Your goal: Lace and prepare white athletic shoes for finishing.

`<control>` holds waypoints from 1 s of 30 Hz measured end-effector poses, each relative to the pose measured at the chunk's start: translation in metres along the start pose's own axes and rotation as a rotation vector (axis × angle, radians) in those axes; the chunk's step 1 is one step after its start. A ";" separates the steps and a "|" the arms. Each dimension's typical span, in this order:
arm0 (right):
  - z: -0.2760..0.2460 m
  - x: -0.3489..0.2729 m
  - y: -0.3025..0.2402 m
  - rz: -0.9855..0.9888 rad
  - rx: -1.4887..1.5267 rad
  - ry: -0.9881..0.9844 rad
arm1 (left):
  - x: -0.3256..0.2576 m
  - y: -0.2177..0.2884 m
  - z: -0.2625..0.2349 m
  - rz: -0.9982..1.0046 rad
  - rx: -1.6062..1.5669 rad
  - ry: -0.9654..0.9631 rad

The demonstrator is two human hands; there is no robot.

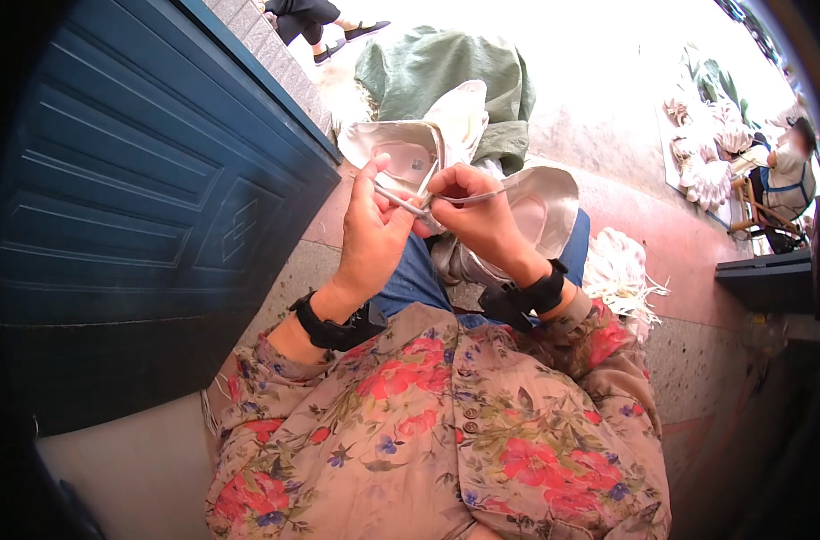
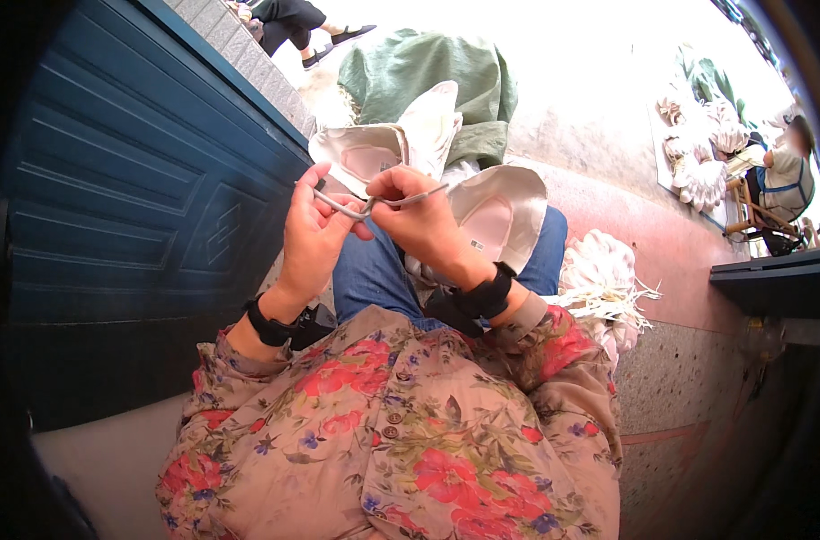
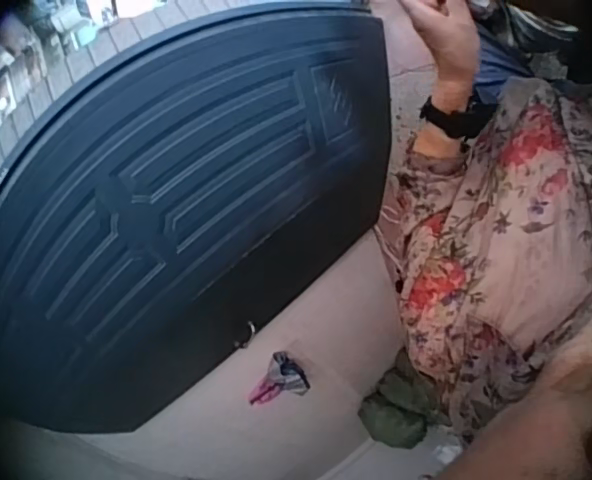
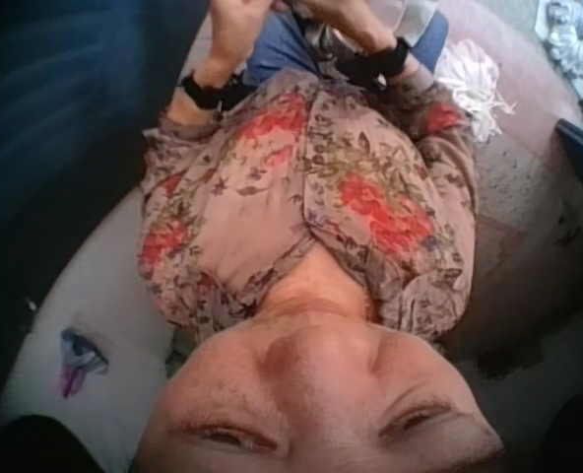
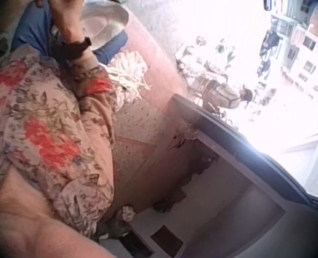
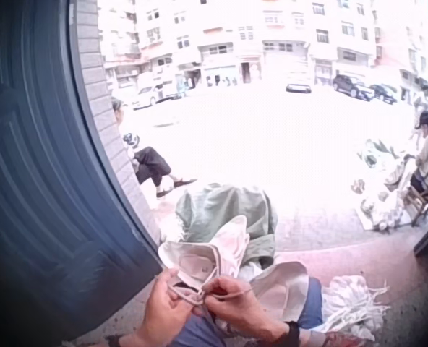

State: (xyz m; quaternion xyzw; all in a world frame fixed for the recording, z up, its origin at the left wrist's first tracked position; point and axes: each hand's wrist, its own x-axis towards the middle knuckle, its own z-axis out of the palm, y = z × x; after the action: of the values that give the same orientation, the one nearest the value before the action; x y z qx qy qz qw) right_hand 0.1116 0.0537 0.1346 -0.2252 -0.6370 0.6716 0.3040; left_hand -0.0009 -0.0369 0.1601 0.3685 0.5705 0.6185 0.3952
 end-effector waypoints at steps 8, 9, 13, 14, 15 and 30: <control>0.012 0.001 0.003 -0.549 -0.553 0.218 | 0.007 -0.014 -0.004 0.064 0.022 0.039; 0.011 0.001 0.003 -0.565 -0.513 0.189 | 0.006 -0.008 -0.005 0.017 0.014 0.025; 0.006 0.000 0.008 -0.337 -0.435 0.180 | 0.002 0.002 -0.007 0.004 0.135 0.010; 0.004 0.000 0.012 -0.272 -0.339 0.122 | 0.002 0.002 -0.006 0.003 0.133 0.009; 0.003 -0.001 0.015 -0.207 -0.243 0.065 | 0.001 0.002 -0.006 0.029 0.203 0.012; -0.019 -0.026 0.010 0.267 0.261 -0.122 | -0.001 -0.015 -0.013 0.105 0.418 -0.070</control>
State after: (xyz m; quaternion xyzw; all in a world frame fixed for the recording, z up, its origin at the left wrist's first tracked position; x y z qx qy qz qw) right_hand 0.1423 0.0492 0.1206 -0.2251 -0.5261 0.7954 0.1996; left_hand -0.0118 -0.0424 0.1441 0.4928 0.6522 0.4933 0.2973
